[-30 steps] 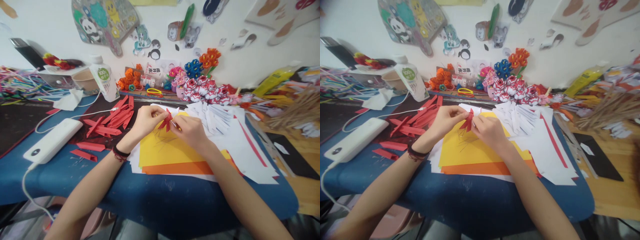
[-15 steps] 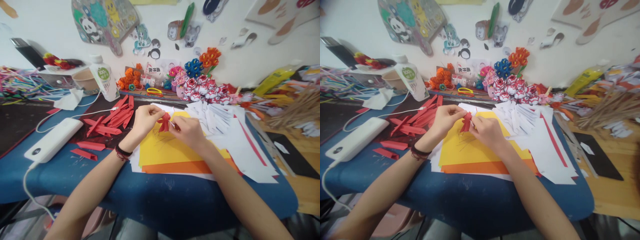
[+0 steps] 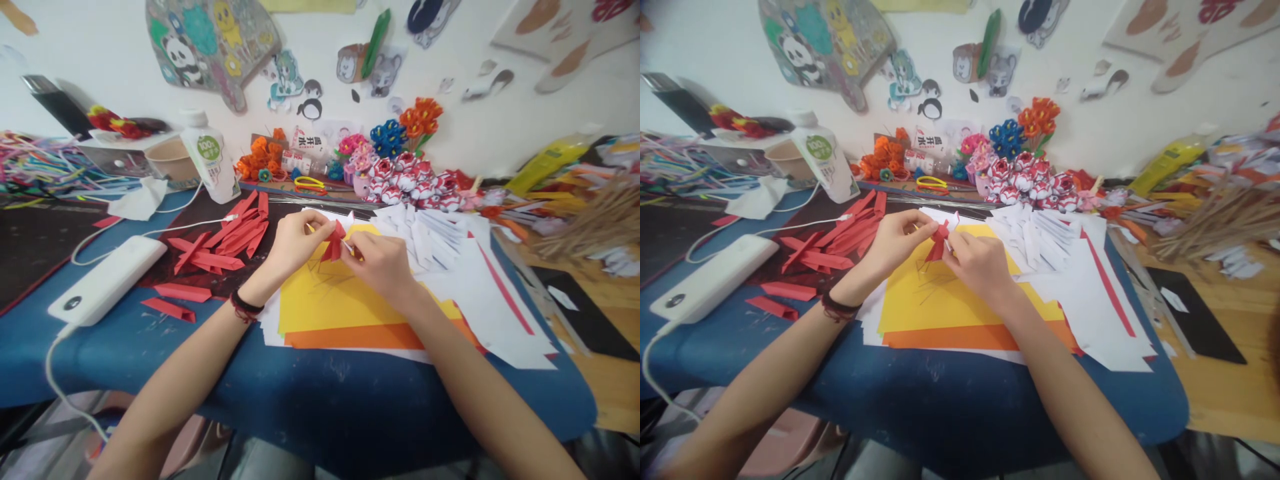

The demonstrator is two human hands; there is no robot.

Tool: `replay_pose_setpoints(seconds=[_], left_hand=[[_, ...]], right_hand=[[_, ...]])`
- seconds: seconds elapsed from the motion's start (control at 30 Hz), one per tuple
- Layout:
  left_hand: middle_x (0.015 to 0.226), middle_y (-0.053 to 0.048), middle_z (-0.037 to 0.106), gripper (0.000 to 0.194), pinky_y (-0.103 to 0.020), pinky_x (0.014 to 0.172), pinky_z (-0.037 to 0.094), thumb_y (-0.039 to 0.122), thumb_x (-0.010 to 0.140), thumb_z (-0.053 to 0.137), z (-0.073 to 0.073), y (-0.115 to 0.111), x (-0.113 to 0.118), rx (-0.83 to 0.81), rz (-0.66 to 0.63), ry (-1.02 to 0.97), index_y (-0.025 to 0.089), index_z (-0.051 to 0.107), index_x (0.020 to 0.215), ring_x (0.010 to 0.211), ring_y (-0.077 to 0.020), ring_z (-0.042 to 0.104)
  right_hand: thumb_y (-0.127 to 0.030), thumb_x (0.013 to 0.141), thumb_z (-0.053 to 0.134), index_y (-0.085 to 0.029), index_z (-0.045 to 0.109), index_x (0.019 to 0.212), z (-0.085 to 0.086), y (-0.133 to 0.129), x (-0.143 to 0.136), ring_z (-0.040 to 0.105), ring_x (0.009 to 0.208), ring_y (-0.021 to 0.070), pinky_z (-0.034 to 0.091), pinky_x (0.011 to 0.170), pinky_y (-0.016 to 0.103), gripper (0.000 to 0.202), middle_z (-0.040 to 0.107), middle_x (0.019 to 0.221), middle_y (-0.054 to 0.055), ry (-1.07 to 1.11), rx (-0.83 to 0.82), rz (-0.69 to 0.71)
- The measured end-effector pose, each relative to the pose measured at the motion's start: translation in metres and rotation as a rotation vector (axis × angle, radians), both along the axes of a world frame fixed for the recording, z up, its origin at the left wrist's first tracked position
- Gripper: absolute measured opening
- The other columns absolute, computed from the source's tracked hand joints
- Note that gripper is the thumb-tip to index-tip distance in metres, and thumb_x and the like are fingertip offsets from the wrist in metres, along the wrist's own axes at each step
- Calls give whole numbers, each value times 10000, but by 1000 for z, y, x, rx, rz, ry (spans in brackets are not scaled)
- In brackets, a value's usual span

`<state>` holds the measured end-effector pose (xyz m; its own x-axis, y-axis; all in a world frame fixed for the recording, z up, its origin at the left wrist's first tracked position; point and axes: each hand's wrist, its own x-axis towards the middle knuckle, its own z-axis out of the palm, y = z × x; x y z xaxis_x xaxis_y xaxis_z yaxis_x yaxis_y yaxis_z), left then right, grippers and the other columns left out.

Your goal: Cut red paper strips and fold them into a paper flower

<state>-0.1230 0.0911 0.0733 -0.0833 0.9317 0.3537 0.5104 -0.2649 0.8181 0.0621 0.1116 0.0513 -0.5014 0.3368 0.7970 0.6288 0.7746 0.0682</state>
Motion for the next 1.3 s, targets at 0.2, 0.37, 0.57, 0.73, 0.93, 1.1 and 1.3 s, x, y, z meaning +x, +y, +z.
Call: replay_pose_setpoints(seconds=[0.2, 0.37, 0.57, 0.73, 0.93, 1.1, 1.3], left_hand=[[747, -28, 720, 246, -237, 586, 389, 359, 876, 625, 7, -3, -1, 47, 121, 85, 157, 721, 773, 625, -113, 559], [550, -20, 633, 556, -232, 506, 333, 510, 964, 463, 18, -14, 10, -102, -67, 150, 153, 632, 573, 496, -94, 511], [715, -23, 696, 244, -215, 568, 428, 396, 876, 653, 12, -17, 16, 14, -86, 18, 158, 683, 833, 618, -118, 599], [761, -33, 721, 203, -228, 611, 440, 352, 861, 657, 5, -10, 6, 71, 74, 112, 170, 724, 923, 651, -133, 614], [681, -9, 676, 186, -223, 557, 331, 309, 866, 643, 7, -11, 7, 118, 108, 260, 170, 754, 921, 564, -104, 503], [585, 13, 588, 209, -242, 552, 259, 257, 889, 596, 8, -14, 11, 135, 31, 417, 157, 726, 760, 522, -87, 398], [578, 3, 569, 228, -256, 550, 244, 155, 862, 549, 5, -14, 8, 170, -45, 563, 156, 655, 659, 533, -102, 413]], right_hand=[[-128, 856, 582, -196, 500, 614, 3, 1, 1, 427, 468, 83, 283, 511, 270, 263, 504, 509, -63, 58, 138, -67], [-140, 873, 629, -205, 493, 611, 8, 1, 4, 397, 477, 99, 302, 520, 279, 302, 475, 500, -58, 90, 308, -69], [-178, 897, 591, -205, 588, 755, 8, 4, 4, 553, 597, 126, 384, 592, 270, 145, 617, 644, -17, 104, -11, 21], [-127, 801, 596, -206, 654, 1056, 15, 3, 3, 614, 677, 137, 490, 658, 270, 273, 695, 897, 16, 235, -417, 180], [-182, 900, 582, -218, 686, 1046, 20, 1, 2, 628, 633, 129, 504, 628, 262, 182, 704, 853, 12, 367, -482, 131], [-179, 924, 593, -207, 675, 914, 16, 3, 4, 653, 726, 152, 490, 686, 273, 87, 716, 847, 21, 331, -369, 150], [-196, 958, 541, -214, 674, 846, 15, 2, 5, 628, 777, 158, 441, 654, 278, 175, 693, 882, 37, 217, -307, 126]])
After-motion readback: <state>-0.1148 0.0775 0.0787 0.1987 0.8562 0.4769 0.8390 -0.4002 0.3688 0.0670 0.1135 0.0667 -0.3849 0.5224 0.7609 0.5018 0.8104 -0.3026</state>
